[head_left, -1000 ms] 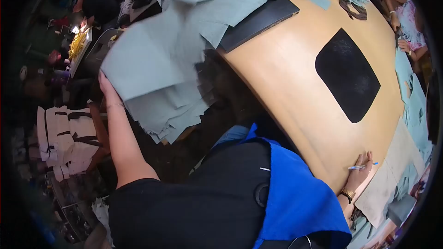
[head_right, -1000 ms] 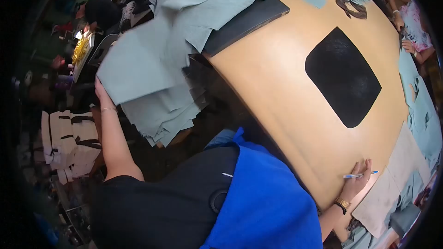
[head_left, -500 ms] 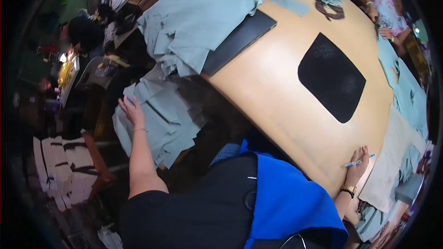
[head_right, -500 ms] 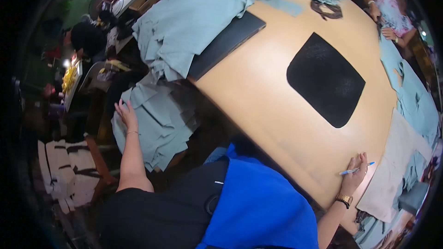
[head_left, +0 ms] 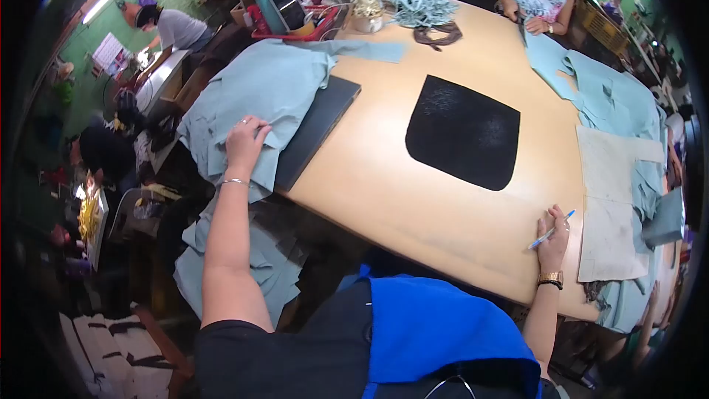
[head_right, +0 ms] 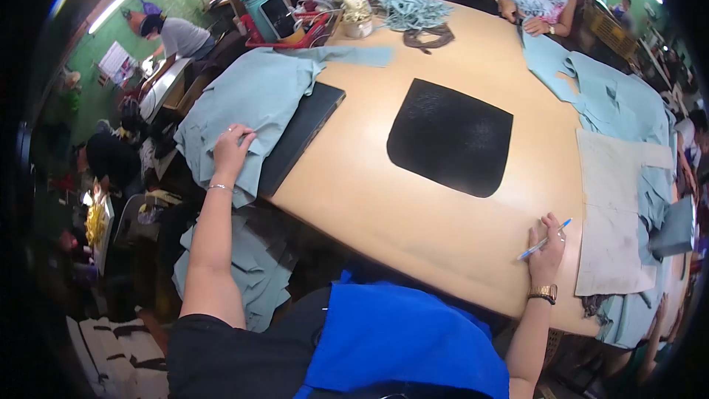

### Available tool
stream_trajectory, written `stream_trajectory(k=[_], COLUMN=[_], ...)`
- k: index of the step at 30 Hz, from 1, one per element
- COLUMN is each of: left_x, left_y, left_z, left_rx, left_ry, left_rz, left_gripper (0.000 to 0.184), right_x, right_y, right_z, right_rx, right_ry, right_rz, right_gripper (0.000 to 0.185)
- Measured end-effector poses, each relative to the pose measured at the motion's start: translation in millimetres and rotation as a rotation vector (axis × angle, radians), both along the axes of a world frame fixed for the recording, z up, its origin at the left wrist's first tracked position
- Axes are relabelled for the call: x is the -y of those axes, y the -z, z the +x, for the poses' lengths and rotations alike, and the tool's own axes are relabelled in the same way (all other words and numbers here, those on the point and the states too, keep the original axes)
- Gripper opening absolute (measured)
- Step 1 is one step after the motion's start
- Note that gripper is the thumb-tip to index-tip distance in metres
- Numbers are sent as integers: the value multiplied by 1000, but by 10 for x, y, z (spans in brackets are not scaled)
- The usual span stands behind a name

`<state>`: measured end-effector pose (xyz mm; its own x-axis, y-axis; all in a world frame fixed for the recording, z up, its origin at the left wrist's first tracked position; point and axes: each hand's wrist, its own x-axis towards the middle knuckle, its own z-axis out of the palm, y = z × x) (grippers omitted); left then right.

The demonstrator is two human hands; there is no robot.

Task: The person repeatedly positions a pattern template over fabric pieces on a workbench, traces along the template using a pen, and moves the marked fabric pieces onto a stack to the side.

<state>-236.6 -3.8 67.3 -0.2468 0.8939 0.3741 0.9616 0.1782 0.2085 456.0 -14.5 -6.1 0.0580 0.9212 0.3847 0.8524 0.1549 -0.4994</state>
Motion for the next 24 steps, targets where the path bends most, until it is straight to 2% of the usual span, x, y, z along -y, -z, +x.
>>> stream_trajectory(k=[3, 4, 7, 8, 11, 13, 14, 15, 17, 19, 20, 21, 22, 24], left_x=[-106, -147, -466, -627, -1036, -1358, -1295, -1173, -1077, -838, -562, -563, -516, -198], left_y=[-89, -240, -483, -556, -925, -1079, -1272, -1447, -1408, -1035, -954, -559, -101, 320], left_z=[17, 98, 252, 311, 748, 1028, 1349, 1746, 2235, 2651, 2928, 3028, 3036, 3027], left_rx=[15, 39, 7, 53, 344, 804, 1136, 1270, 1210, 1352, 1523, 1415, 1031, 585], left_ry=[54, 12, 39, 138, 197, 350, 430, 538, 607, 934, 828, 862, 1024, 907], left_rz=[155, 100, 174, 248, 343, 481, 418, 421, 407, 183, -134, -255, -189, -362], left_gripper=[21, 22, 23, 24, 28, 24, 22, 21, 20, 21, 22, 29, 48, 59], right_x=[0, 3, -2, -9, -39, -51, -54, -48, -40, -33, -35, -43, -35, -36], right_y=[8, -1, -52, -54, 25, 44, 48, 30, -4, 41, 39, 27, 15, 14], right_z=[23, 14, -26, -34, 31, 39, 43, 38, 15, 27, 22, 17, 14, 36], right_rx=[11, 6, -10, -20, -92, -136, -84, -88, -98, -116, -143, -171, -163, -148], right_ry=[9, 20, 45, 54, 46, 45, 49, 56, 65, 80, 83, 83, 102, 93], right_rz=[8, 15, 18, 12, 44, 58, 91, 87, 79, 84, 75, 68, 34, 49], right_gripper=[35, 35, 35, 35, 35, 34, 34, 34, 34, 34, 34, 34, 34, 34])
